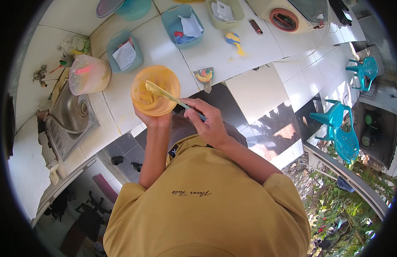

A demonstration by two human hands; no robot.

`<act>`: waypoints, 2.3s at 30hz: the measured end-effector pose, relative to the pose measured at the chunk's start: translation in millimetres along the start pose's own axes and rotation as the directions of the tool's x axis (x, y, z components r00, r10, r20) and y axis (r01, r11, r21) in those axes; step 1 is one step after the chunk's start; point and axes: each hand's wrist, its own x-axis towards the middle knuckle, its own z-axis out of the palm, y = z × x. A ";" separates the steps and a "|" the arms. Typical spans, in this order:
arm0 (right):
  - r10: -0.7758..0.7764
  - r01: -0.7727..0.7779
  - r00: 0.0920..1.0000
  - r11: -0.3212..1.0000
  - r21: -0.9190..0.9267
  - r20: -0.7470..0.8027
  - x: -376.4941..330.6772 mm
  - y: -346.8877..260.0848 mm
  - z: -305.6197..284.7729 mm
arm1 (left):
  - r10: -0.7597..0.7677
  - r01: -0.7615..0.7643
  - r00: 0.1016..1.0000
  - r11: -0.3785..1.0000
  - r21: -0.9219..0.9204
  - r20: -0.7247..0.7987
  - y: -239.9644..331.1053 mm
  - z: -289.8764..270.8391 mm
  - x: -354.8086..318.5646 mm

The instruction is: The person scoops a yellow paste from a small bowl onto a countertop, then rinses the bowl under a tap. They add a white powder from a larger container into the bowl, rinse the bowl again, and mix the contents with a blue spatula. The person briefly walks into an adjacent room, picks up a small container, returns to the kitchen, and continues mixing the paste.

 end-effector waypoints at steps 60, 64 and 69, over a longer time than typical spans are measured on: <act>-0.220 0.284 0.951 0.340 -0.897 0.218 32.3 38.9 -151.0 | 0.189 -0.188 0.982 0.981 0.043 -0.013 45.2 -70.5 -53.0; -0.217 0.198 0.972 0.563 -0.803 0.087 21.1 14.4 -135.9 | 0.091 -0.091 0.996 0.995 -0.044 0.000 42.5 -74.3 -50.2; -0.113 0.184 0.979 0.845 -0.502 0.168 6.6 -54.0 -79.8 | -0.117 0.138 0.987 0.971 -0.194 0.114 25.8 -73.3 -35.0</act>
